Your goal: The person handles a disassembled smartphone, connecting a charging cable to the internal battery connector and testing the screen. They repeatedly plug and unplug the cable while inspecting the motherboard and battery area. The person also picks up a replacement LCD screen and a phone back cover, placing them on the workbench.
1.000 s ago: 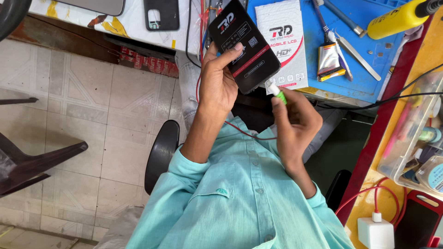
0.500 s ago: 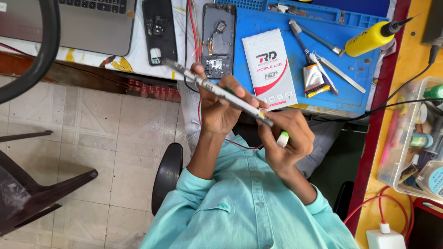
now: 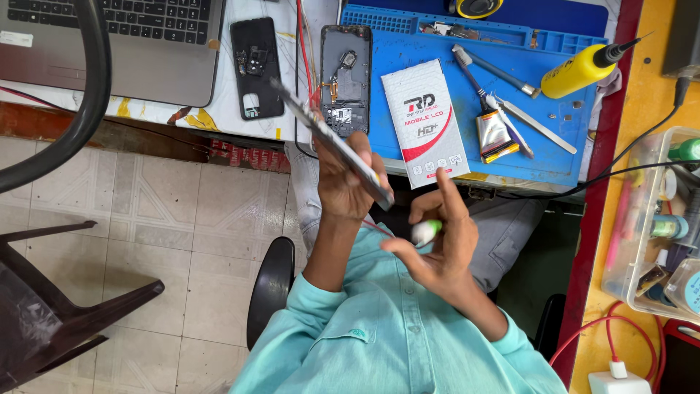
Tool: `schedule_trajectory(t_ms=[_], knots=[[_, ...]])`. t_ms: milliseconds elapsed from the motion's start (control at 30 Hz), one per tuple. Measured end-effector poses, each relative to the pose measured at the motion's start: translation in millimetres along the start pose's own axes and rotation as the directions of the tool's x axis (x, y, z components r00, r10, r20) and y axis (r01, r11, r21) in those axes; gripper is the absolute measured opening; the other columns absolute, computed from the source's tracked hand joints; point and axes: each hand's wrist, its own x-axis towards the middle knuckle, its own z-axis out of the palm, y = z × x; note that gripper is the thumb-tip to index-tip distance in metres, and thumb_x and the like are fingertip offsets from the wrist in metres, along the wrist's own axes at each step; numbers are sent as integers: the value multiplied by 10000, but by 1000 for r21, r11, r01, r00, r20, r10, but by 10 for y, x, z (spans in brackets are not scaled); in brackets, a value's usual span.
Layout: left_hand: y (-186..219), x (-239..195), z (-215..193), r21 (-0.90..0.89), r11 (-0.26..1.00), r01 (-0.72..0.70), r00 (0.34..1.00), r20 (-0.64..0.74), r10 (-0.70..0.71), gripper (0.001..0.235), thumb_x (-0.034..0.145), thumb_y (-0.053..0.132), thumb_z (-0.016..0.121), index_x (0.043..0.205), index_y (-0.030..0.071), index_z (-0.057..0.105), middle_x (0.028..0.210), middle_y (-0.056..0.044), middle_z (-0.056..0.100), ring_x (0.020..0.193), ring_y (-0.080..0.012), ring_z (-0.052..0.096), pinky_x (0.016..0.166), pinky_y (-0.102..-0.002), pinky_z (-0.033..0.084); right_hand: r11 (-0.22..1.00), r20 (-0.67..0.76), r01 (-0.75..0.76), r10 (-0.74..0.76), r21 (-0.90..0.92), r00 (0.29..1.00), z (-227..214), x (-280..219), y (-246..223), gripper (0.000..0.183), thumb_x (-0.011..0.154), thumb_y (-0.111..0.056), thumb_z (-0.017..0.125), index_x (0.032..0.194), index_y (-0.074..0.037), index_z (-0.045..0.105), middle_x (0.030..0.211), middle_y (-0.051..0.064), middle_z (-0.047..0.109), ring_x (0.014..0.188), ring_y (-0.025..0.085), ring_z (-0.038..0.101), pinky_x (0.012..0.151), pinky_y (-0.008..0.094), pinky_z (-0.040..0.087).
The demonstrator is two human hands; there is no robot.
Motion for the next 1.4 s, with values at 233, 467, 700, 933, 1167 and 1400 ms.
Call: schedule_trajectory(t_ms=[233,467,700,933,1167,1400], knots=[[-3,-60,69,297,955,15,879,-459,129,771,879,-95,746,1527,141,401,1180,-140,667,1070,-228,720,928,-392,635,969,54,-241,244,-47,968,-70,58,-37,260,975,16,692,1231,30,735,877,82,593,691,137,514,632,259,401],[-1,3,171,319,947,38,858,-496,133,827,858,-120,735,1545,162,372,1205,-93,636,1082,-214,709,945,-390,630,996,-97,-49,42,-78,994,-54,61,63,289,851,90,809,1123,30,731,957,120,691,809,178,642,685,277,473],[1,-14,191,320,946,47,848,-514,132,861,856,-132,723,1572,169,352,1239,-91,613,1112,-212,689,967,-389,629,995,-106,47,-57,-92,993,-37,95,100,318,811,122,831,1101,27,739,933,123,692,807,198,650,703,306,506],[3,-33,163,323,945,49,835,-532,139,919,832,-136,715,1584,216,321,1257,-87,605,1119,-214,682,952,-394,627,990,-91,66,-77,-126,993,-41,106,92,347,804,128,837,1119,17,742,923,120,690,795,202,644,704,311,506],[44,-19,212,424,902,79,852,-498,159,1025,844,-177,693,1643,251,215,1282,-101,586,1123,-219,680,949,-398,631,967,-33,124,-135,-220,990,-100,143,72,360,803,122,852,1132,26,741,927,127,692,807,224,659,722,330,527],[60,-15,254,479,868,130,851,-503,150,1060,849,-184,686,1639,277,151,1270,-115,569,1088,-216,679,884,-392,650,974,-52,112,-125,-199,991,-56,103,186,337,786,124,847,1096,40,742,927,139,700,791,225,660,707,321,531]])
